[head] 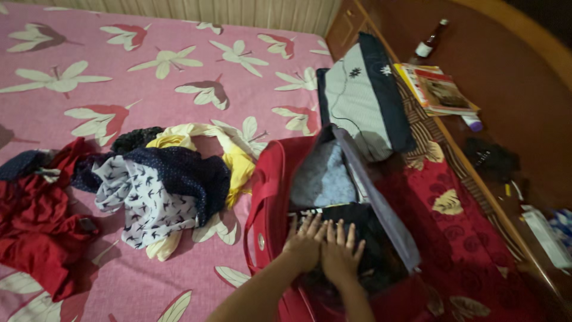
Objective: The person folds a red shirt and a patterned blue-and-white cloth on a bed and places them into a red bag.
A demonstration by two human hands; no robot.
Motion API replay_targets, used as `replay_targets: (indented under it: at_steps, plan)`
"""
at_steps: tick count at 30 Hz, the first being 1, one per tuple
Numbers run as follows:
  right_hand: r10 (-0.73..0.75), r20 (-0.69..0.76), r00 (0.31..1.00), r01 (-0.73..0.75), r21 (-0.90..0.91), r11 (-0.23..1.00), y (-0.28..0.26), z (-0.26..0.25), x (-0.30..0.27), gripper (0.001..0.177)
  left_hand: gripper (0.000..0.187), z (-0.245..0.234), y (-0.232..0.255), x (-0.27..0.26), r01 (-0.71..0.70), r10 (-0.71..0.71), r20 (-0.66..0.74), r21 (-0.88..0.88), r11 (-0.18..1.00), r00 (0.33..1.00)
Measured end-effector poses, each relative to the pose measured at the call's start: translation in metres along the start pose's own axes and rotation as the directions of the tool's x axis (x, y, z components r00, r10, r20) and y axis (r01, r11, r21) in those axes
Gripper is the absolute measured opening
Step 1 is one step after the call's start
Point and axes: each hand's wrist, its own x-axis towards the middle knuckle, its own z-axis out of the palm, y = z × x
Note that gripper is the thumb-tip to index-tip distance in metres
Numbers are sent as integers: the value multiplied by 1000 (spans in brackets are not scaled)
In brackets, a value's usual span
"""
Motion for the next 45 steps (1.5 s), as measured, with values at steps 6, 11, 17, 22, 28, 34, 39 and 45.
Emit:
replay_targets:
  at_steps: [6, 11, 17, 22, 28, 34, 39, 45]
  plan:
    - [-66, -143, 987, 66, -3, 998, 13, 31, 5, 65, 71, 22, -6, 14, -17, 13, -107, -34, 999, 994]
    - [-19, 180, 984, 27, -45, 999, 27, 8, 22, 69, 62, -16, -1, 14, -38, 38, -5, -176, 984, 999]
    - [118, 284, 952, -129, 22, 991, -26, -87, 12, 64, 30, -74, -37, -96, -388, -4, -649, -460, 799, 761]
    - [-116, -400, 909, 314, 476, 822, -171, -132, -29, 33, 28, -81, -135, -224, -146, -493, -480, -807, 573, 726]
    - [-330, -178, 927, 343, 757, 557, -357, -71, -45, 29, 26, -46, -267, -351, 255, -808, -421, -798, 546, 411]
    - [-461, 213, 862, 25, 888, 459, -503, 40, -62, 27, 33, -26, -358, -413, 639, -875, -262, -603, 477, 407]
    - [-612, 240, 754, -147, 969, 200, -570, 82, -62, 26, 41, 12, -433, -407, 775, -863, -83, -403, 486, 498]
    - [-562, 282, 778, -181, 956, 229, -568, 103, -30, 33, 24, 18, -458, -386, 623, -920, -273, -677, 392, 283]
